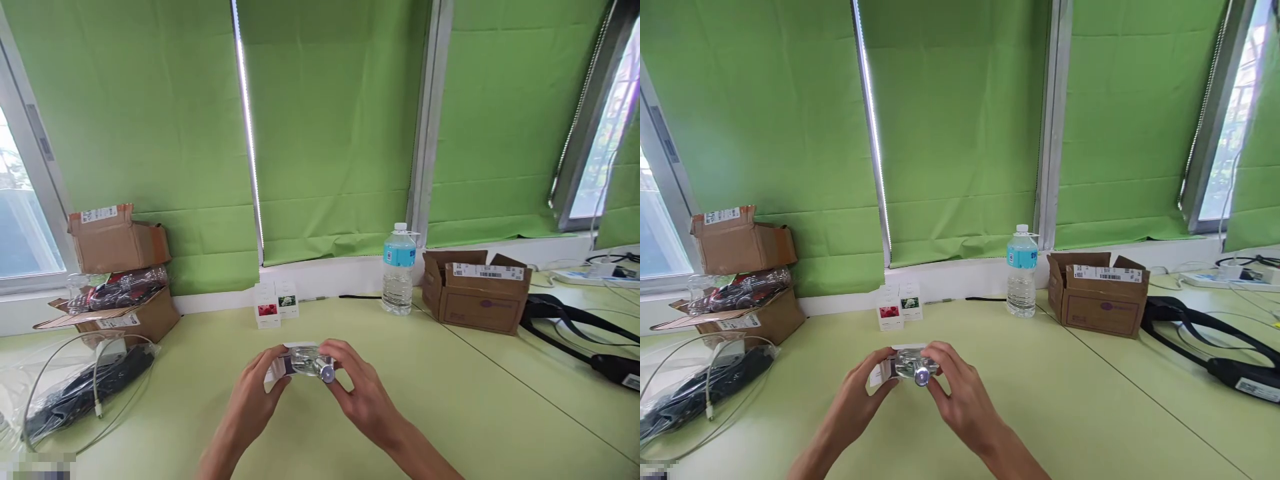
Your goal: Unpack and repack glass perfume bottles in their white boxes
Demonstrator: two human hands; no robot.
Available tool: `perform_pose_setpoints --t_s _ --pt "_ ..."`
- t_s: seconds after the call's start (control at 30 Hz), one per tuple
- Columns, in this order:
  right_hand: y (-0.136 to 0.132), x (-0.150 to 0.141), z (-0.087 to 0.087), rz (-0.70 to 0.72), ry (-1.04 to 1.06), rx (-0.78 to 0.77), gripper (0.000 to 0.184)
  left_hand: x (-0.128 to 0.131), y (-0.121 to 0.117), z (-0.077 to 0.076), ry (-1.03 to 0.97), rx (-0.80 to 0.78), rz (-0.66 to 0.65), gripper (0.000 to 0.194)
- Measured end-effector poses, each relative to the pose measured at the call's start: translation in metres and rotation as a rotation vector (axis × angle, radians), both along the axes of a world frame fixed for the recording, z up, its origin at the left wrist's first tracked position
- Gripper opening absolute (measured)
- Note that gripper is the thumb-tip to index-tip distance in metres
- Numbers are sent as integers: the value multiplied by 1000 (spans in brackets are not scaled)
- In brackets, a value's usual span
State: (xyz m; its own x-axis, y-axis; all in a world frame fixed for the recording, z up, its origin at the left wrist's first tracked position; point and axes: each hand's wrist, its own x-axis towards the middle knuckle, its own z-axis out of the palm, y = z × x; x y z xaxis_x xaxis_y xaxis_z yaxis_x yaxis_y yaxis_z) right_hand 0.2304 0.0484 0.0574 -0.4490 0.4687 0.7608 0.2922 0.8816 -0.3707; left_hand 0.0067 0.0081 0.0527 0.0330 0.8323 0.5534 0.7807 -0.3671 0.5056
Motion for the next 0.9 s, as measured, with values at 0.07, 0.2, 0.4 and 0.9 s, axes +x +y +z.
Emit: perform_pose_setpoints --t_s 0.07,0.2,0.4,0.9 --pt "3 0 -2 -35 -50 35 36 0 0 0 -56 -32 5 37" --pt "2 -4 0 -21 -99 58 33 4 -2 -1 -102 -44 -54 35" --pt "-3 -5 5 25 -67 -101 25 10 -3 -5 -84 -51 -108 40" --pt "-7 -3 8 29 -160 -162 26 13 -2 -9 0 30 -124 35"
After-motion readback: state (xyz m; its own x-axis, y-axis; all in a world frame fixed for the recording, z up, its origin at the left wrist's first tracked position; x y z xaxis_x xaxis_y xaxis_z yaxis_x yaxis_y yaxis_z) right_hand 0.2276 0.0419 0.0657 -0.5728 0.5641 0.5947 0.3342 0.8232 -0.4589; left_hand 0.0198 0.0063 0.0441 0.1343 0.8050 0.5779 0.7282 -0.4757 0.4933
